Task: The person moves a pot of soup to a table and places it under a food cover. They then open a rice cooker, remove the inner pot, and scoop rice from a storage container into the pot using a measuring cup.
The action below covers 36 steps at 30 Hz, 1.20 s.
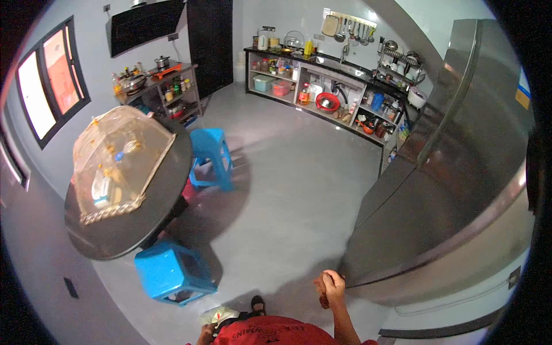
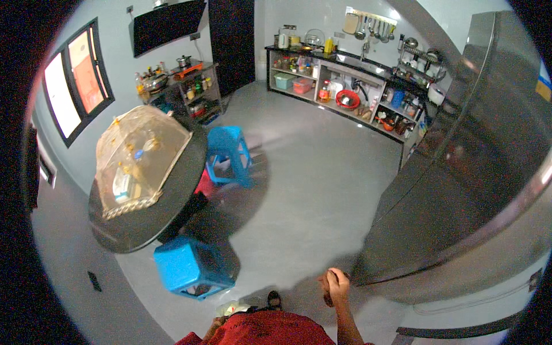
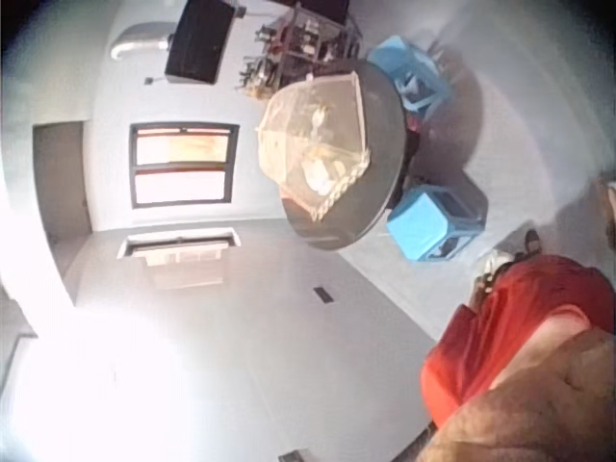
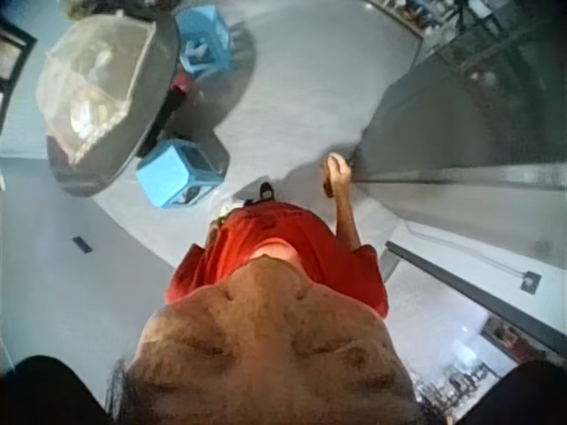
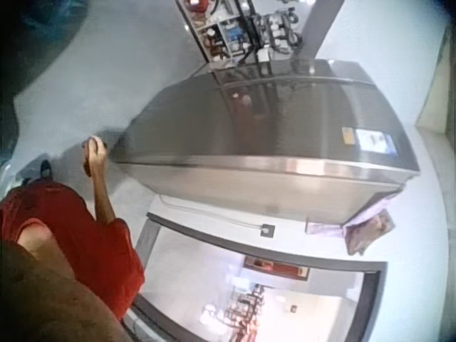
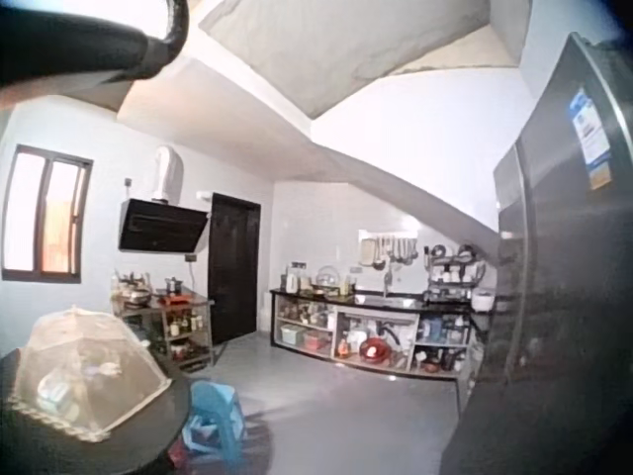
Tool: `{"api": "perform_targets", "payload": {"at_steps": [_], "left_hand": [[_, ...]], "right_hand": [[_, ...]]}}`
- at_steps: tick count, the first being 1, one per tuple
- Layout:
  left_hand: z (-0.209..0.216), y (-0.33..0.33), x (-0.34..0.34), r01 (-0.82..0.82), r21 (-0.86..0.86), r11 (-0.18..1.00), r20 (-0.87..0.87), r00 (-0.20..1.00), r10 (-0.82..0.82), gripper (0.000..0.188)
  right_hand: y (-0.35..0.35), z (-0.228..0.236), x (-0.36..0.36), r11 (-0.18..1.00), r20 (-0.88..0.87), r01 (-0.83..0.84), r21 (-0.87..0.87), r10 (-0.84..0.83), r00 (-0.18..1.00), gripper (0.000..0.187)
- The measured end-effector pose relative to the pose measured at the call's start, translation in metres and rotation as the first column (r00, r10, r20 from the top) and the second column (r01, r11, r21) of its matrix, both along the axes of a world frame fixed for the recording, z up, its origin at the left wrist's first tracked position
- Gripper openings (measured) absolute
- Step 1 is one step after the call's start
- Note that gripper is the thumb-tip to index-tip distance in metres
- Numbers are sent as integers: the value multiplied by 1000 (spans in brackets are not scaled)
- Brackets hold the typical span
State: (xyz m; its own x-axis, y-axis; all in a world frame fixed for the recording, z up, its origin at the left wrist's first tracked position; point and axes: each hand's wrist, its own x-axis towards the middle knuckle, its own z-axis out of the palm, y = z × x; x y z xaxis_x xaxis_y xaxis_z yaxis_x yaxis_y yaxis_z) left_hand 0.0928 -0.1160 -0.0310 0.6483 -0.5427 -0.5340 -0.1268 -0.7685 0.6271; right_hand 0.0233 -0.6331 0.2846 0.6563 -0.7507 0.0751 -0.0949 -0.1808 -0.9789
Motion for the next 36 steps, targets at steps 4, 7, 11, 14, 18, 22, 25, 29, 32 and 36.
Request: {"api": "perform_targets", "payload": {"at_steps": [4,7,11,14,18,22,25,29,32,36], "left_hand": [[24,-76,119,-164,-144,976,-205,970,132,59],[59,-155,189,-604,0,797,-636,615,467,62],[92,-247,277,-648,-186,738,-531,698,480,45],[96,-291,316,-516,-352,781,-335,849,410,38],[151,-370,410,-841,-128,525,-344,534,772,38],[217,-434,475,-855,-219,469,-253,514,820,41],[234,-486,540,-853,-315,415,-160,479,863,41],[273,-538,633,-860,-440,259,-229,386,893,35],[293,-564,698,-889,-434,143,-275,282,919,34],[317,-585,783,-864,-502,38,-316,224,922,34]], "right_hand": [[-53,-17,3,975,-150,203,-91,-215,965,16],[-88,-55,1,940,-246,340,15,-326,913,18],[-131,24,80,892,-380,434,127,-361,852,18],[-200,-14,122,836,-321,408,-367,-525,788,19],[-291,-12,259,970,-220,244,-13,-240,945,19],[-334,25,419,999,-80,33,-5,-34,996,18],[-362,21,506,997,-77,-66,41,69,995,20],[-372,43,589,979,-182,-205,0,202,962,23],[-412,3,619,981,-286,-188,-47,167,944,22],[-459,-12,673,981,-362,-148,-127,93,928,17]]}}
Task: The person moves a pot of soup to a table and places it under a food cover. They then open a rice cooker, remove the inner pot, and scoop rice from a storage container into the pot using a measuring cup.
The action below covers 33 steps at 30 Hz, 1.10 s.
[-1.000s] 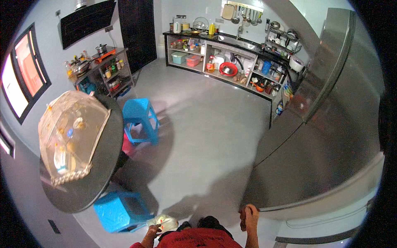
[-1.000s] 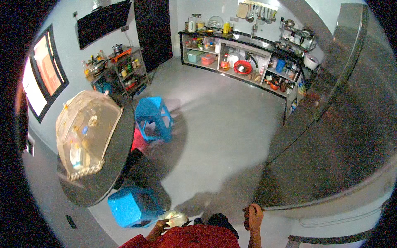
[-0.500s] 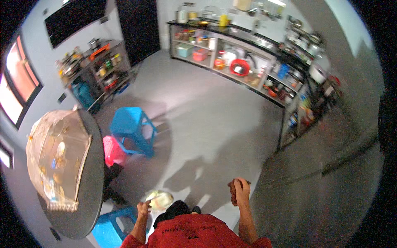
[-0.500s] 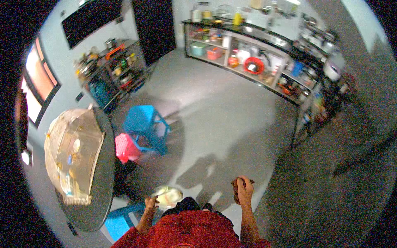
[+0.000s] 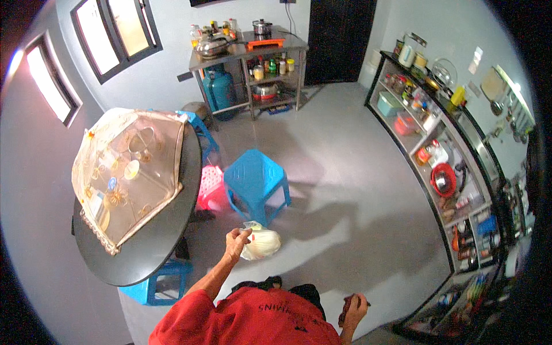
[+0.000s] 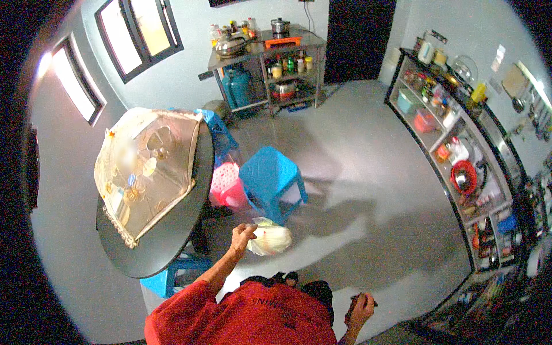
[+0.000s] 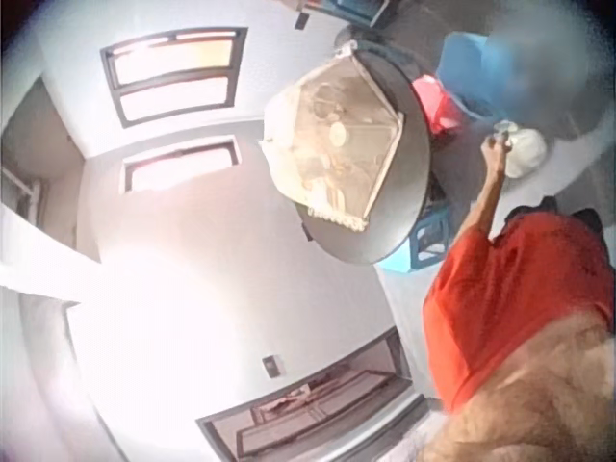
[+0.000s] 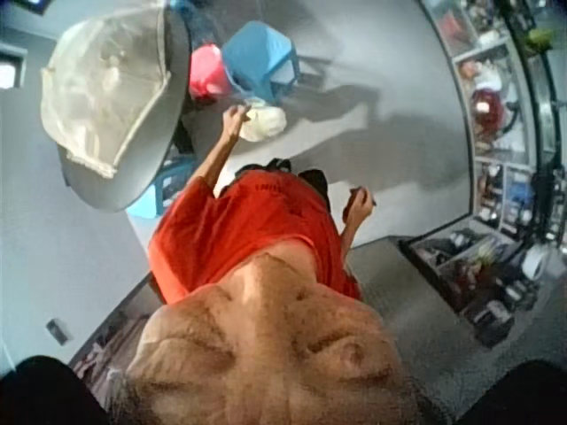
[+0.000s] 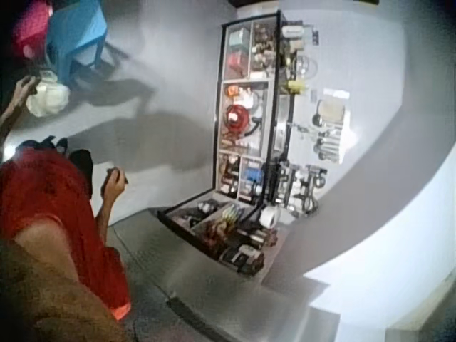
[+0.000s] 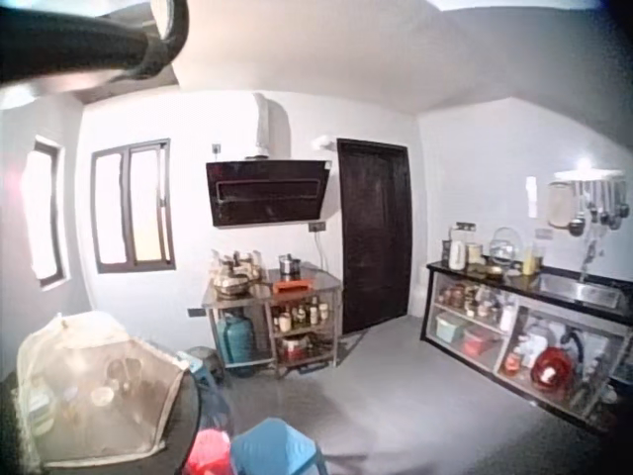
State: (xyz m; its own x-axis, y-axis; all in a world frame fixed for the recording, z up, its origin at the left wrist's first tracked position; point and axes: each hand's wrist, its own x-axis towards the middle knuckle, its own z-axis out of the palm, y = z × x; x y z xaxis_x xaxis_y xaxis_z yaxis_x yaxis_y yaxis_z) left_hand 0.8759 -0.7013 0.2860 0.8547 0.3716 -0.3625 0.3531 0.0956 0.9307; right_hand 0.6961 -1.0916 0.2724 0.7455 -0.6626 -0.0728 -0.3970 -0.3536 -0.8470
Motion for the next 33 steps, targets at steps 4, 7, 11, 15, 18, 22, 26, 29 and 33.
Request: {"api": "perform_targets", "payload": {"at_steps": [4,7,11,15,18,22,26,29,33], "left_hand": [[8,-22,95,-66,79,995,44,997,62,34],[10,-32,146,-133,178,975,27,991,130,34],[2,-32,216,-286,157,945,147,953,264,30],[-4,-17,280,-460,177,870,204,882,424,28],[8,-11,315,-491,150,858,234,861,452,29],[20,-3,353,-512,80,855,143,855,499,31],[4,4,397,-506,109,856,99,862,497,35],[-13,14,430,-503,229,833,89,863,497,37],[-38,3,441,-317,442,839,56,943,327,42]], "right_hand": [[-36,-4,69,923,-19,68,379,-66,998,15],[-69,13,152,995,-31,-53,82,56,998,18],[-137,-34,263,982,106,-126,143,111,988,23],[-122,51,386,949,90,-299,99,291,953,21],[-131,18,454,945,186,-328,-12,324,927,20],[-114,-9,522,907,230,-419,-33,415,880,19],[-108,-27,561,884,82,-448,135,440,894,23],[-110,-51,600,871,80,-469,144,462,883,26],[-94,-41,654,836,84,-513,194,507,858,27]]}}
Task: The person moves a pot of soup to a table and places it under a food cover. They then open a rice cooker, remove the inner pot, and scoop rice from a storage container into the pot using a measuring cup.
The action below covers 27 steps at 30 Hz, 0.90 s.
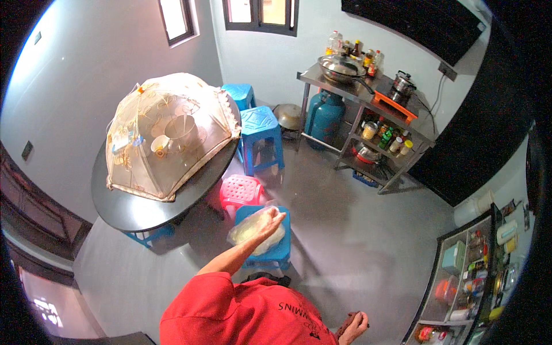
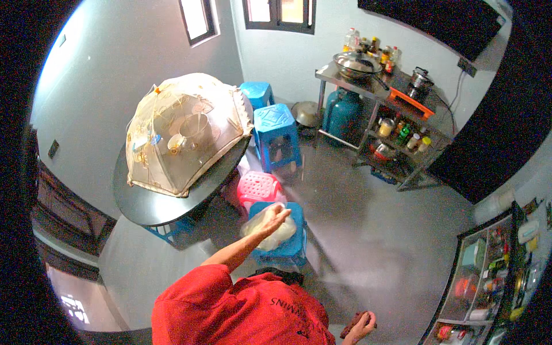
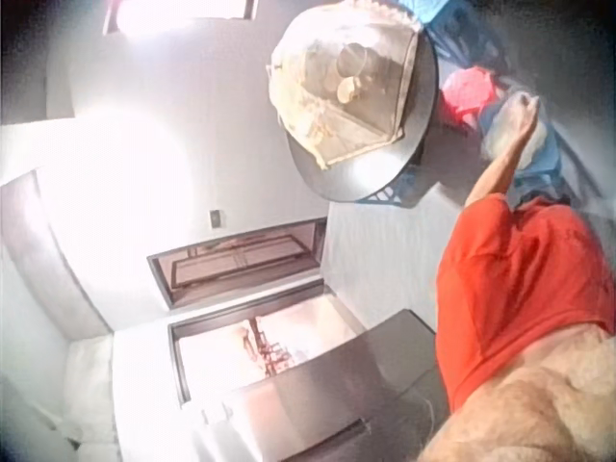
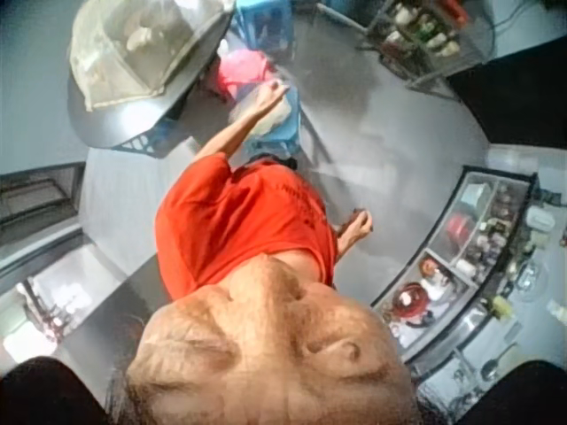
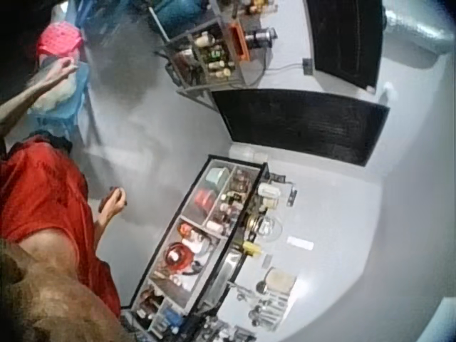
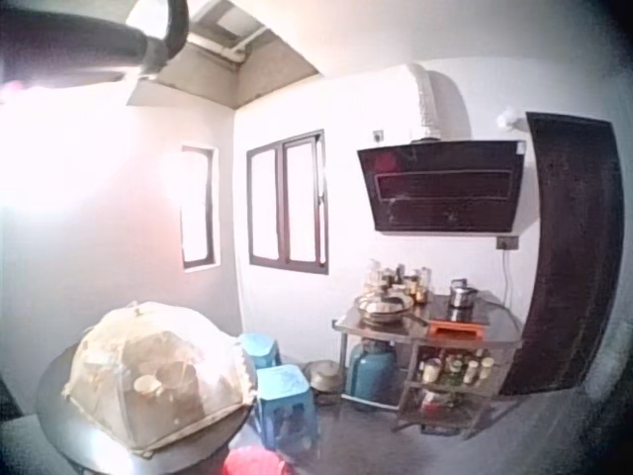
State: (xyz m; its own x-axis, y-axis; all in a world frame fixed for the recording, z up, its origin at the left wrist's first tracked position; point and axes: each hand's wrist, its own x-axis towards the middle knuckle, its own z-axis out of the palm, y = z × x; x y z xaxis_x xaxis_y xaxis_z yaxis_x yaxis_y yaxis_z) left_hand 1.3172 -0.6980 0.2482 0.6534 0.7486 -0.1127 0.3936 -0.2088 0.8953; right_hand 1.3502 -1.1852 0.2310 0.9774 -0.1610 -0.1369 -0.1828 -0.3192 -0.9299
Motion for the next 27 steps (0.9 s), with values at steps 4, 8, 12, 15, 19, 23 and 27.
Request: {"api": "perform_targets", "payload": {"at_steps": [4,8,12,15,19,23,27], "left_hand": [[-36,-27,10,-121,207,971,-107,984,145,42],[-62,-45,11,-66,280,958,-334,929,161,36],[-100,-65,-8,-5,183,983,-580,807,112,31],[-102,-78,-13,-29,333,943,-515,832,207,23],[-98,-77,-14,-150,555,818,-251,908,336,19],[-74,-77,-15,-145,655,742,-266,874,406,32],[-58,-73,-12,-191,618,762,-320,824,467,68]], "right_hand": [[36,67,47,991,-127,-110,81,120,985,25],[23,58,87,978,-123,-207,34,209,970,23],[9,53,108,970,-22,-239,-37,239,971,22],[5,68,114,973,-50,-229,9,229,972,22],[10,89,119,983,-121,-174,56,180,976,19],[22,102,125,987,-137,-142,79,152,979,18],[-1,37,130,992,-40,-126,-31,124,991,22]]}}
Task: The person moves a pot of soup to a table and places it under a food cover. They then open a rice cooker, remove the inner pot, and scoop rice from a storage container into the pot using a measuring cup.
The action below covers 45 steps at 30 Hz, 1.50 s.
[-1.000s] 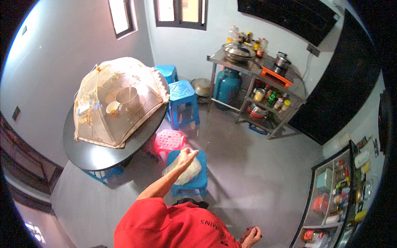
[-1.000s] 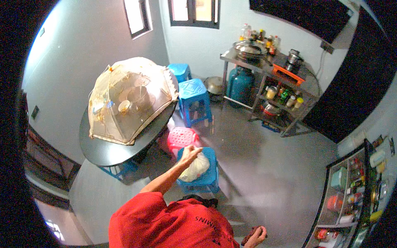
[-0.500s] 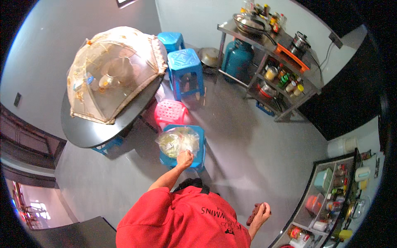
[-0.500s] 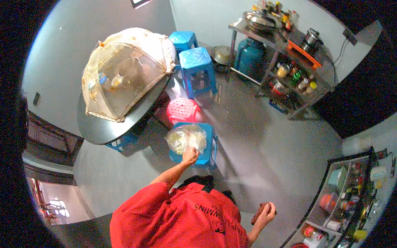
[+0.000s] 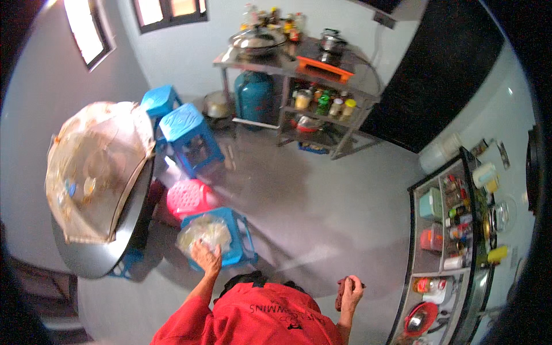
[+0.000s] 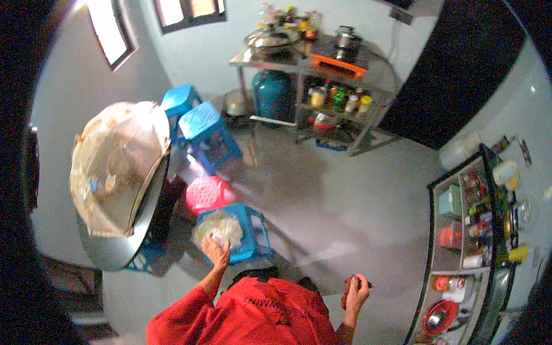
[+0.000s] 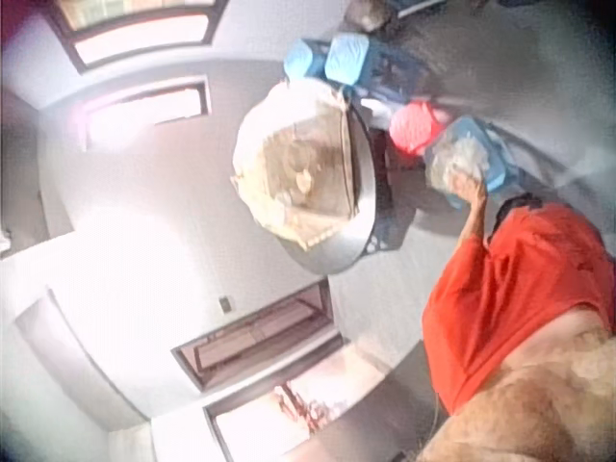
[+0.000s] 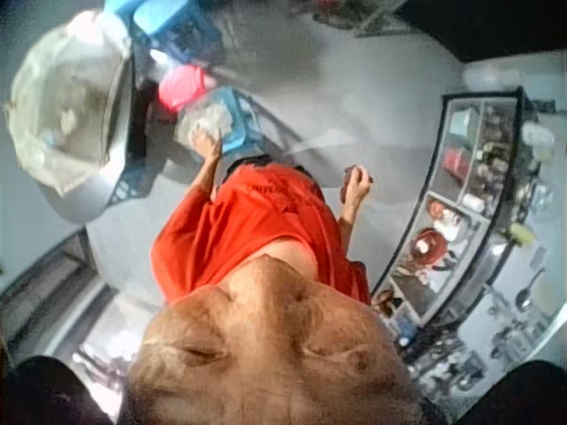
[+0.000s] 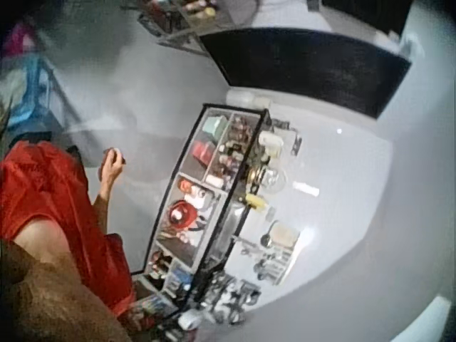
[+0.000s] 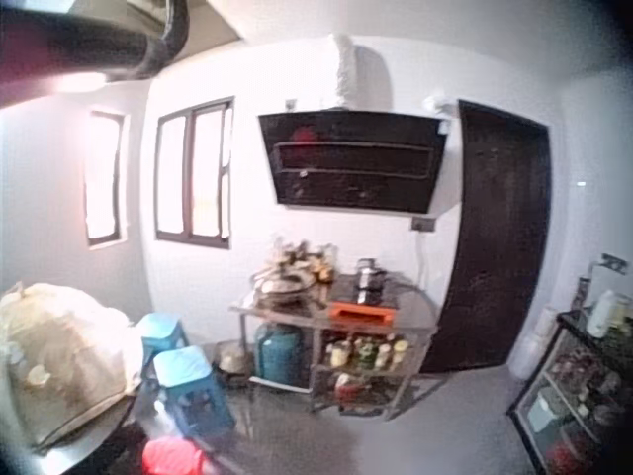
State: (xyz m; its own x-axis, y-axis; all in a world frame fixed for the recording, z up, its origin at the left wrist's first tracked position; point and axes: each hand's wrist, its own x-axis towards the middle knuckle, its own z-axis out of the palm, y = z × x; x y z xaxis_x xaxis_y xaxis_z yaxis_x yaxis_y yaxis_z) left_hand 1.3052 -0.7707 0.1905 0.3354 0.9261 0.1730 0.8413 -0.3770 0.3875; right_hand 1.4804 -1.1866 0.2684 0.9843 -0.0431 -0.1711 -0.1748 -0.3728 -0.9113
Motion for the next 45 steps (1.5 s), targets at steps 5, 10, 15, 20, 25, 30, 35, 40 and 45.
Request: {"api": "perform_targets", "payload": {"at_steps": [5,10,15,20,25,30,35,40,45], "left_hand": [[22,19,21,-12,194,981,31,1000,6,82],[52,5,96,282,172,944,111,946,-303,73],[26,-61,181,627,86,774,292,727,-621,49],[9,-208,285,870,-338,359,561,493,-665,25],[33,-338,382,902,-424,-81,529,174,-831,22],[17,-409,465,893,-422,-159,553,115,-825,21],[-4,-449,563,883,-443,-153,568,145,-810,23],[-19,-497,679,860,-475,-187,551,126,-825,23],[0,-591,771,841,-367,-397,478,-195,-856,22]], "right_hand": [[3,-24,-4,957,370,8,-289,104,923,17],[-21,-32,-5,982,217,115,-148,-81,973,22],[-49,20,44,971,57,142,-193,-134,989,27],[-139,32,100,921,311,192,-339,-83,947,23],[-231,33,150,976,375,189,-104,-138,917,28],[-288,34,200,970,309,230,-80,-196,931,38],[-341,-1,262,913,191,398,-90,-377,906,36],[-385,30,337,775,126,630,-47,-621,774,35],[-435,66,388,622,-17,775,111,-778,628,36]]}}
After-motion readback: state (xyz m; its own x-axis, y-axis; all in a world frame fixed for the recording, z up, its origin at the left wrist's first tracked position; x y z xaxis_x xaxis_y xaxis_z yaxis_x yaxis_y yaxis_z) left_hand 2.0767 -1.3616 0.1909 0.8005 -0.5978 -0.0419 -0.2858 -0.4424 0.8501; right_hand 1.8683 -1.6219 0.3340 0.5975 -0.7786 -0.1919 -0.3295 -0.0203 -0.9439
